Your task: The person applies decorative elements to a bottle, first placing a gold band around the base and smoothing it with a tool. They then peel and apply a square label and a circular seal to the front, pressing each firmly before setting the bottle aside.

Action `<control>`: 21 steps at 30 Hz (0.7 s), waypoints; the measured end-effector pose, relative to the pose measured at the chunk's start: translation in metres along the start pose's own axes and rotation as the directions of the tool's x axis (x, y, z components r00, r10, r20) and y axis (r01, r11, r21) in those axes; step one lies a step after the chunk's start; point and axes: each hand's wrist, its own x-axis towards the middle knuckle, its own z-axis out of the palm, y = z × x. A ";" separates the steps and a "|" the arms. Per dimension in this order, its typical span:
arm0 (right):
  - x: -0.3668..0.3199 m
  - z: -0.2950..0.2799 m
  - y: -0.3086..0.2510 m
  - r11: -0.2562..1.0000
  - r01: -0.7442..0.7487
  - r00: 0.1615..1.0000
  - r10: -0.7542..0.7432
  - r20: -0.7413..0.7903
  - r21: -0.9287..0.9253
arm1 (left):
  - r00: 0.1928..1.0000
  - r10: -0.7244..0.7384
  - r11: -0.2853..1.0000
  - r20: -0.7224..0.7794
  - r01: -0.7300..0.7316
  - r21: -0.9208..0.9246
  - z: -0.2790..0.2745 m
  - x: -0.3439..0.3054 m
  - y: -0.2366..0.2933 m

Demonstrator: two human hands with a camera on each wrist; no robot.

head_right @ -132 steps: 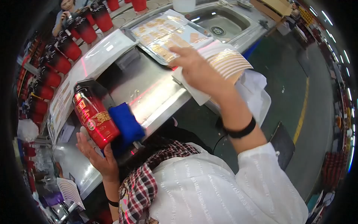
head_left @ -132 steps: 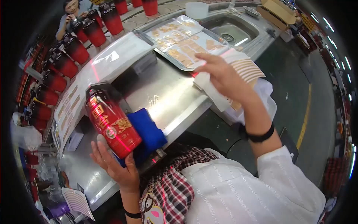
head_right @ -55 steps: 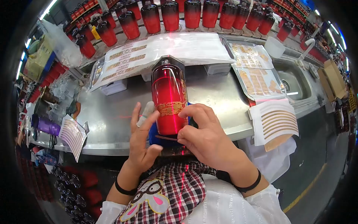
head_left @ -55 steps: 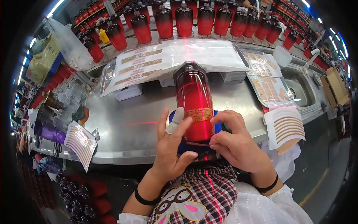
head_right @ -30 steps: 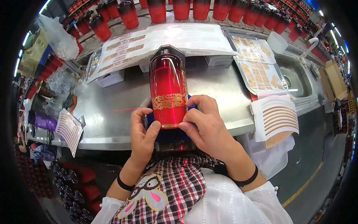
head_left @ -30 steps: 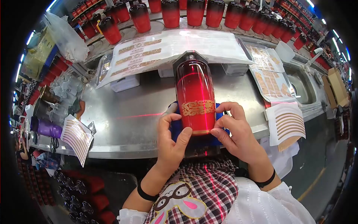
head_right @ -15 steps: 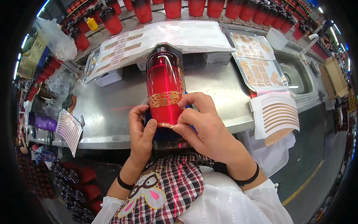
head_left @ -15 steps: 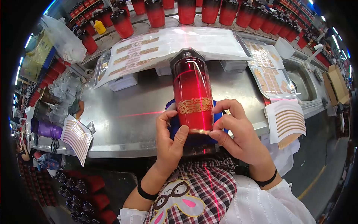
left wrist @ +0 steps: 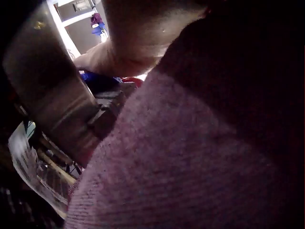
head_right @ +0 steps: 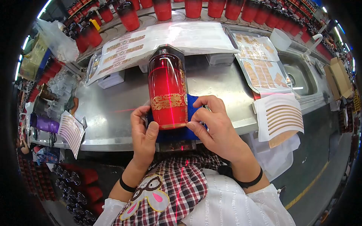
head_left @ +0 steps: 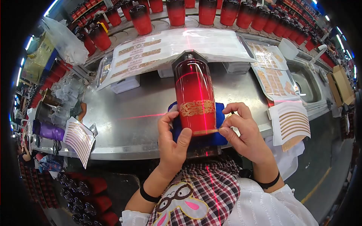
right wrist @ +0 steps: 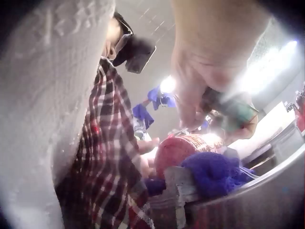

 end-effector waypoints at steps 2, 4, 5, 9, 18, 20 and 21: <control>0.000 0.000 0.000 1.000 0.002 1.000 -0.002 0.006 0.004 | 0.999 0.046 0.996 0.009 -0.047 0.079 0.004 0.002 0.002; 0.000 0.001 -0.001 1.000 0.000 1.000 0.000 0.010 0.012 | 0.998 0.063 0.987 0.022 -0.065 0.147 0.004 0.003 0.001; 0.000 0.001 0.000 1.000 -0.002 1.000 0.002 0.009 0.018 | 0.998 0.058 0.983 0.028 -0.062 0.176 0.002 0.003 -0.001; 0.001 0.001 0.000 1.000 0.007 1.000 -0.007 -0.006 0.022 | 1.000 0.006 1.000 0.023 -0.006 0.018 0.005 0.004 0.002; 0.003 0.007 0.005 0.997 0.027 0.999 -0.025 -0.028 0.076 | 1.000 -0.012 0.998 0.027 0.013 -0.061 -0.001 0.004 -0.003; 0.003 0.007 0.004 0.996 0.011 1.000 -0.008 -0.025 0.092 | 0.999 0.006 1.000 0.034 -0.005 -0.019 0.000 0.004 -0.005; 0.003 0.007 0.004 0.995 0.004 1.000 -0.001 -0.023 0.099 | 0.999 0.015 1.000 0.037 -0.015 0.002 0.001 0.003 -0.006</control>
